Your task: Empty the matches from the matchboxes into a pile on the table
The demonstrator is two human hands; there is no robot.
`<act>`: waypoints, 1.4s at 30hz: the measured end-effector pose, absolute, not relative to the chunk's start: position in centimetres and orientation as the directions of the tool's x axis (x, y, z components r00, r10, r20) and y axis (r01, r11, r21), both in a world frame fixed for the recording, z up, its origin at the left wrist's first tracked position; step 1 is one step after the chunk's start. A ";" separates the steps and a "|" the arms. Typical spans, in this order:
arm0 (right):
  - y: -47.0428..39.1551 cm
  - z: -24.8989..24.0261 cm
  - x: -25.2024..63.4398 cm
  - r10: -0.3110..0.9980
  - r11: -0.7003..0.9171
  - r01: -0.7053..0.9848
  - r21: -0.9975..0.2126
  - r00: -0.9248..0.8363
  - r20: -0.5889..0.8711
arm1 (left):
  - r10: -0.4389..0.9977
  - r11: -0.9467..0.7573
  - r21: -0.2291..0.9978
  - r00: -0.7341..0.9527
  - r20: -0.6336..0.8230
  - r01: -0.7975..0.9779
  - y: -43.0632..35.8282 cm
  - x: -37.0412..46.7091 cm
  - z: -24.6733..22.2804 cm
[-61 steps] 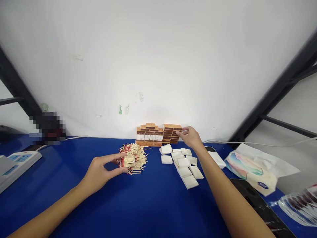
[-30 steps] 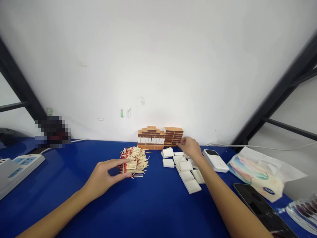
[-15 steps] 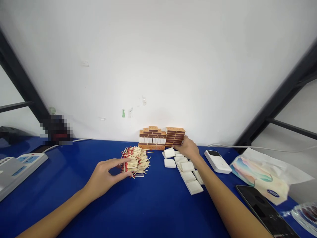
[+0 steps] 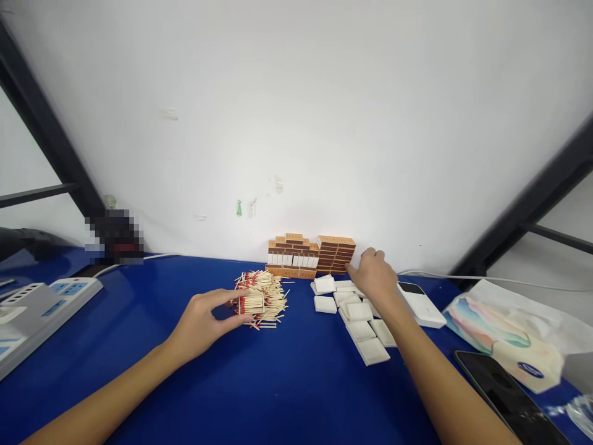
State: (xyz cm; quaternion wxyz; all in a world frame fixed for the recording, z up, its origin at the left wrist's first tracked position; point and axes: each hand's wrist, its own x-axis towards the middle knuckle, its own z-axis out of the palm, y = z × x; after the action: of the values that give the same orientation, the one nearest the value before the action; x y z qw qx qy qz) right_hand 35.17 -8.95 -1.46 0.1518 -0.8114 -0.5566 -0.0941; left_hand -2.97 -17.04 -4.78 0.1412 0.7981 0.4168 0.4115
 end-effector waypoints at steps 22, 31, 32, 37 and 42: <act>-13.5 -3.2 21.6 0.946 0.240 0.339 -0.910 -0.291 0.141 | 0.701 -0.699 0.493 0.360 0.615 0.518 -18.2 -1.9 -4.6; -13.6 -4.1 21.7 0.886 0.464 0.604 -0.649 -0.316 0.339 | 0.661 -0.746 0.260 0.636 0.399 0.613 -18.7 -1.4 -5.6; -13.8 -4.0 21.7 0.869 0.492 0.640 -0.589 -0.326 0.372 | 0.665 -0.742 0.251 0.637 0.389 0.621 -18.7 -1.5 -5.6; -14.5 -4.0 21.8 0.753 0.611 0.743 -0.272 -0.442 0.487 | 0.675 -0.734 0.237 0.645 0.358 0.636 -18.6 -1.7 -5.5; -15.2 -4.3 22.1 0.614 0.668 0.740 0.074 -0.606 0.506 | 0.670 -0.739 0.248 0.647 0.363 0.626 -18.6 -1.7 -5.5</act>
State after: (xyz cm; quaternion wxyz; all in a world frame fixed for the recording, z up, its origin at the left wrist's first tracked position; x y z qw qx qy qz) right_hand 22.08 -15.15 -4.25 0.2254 -0.3826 -0.8851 -0.1394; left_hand -1.74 -18.62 -5.46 0.0499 0.9062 0.3577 0.2197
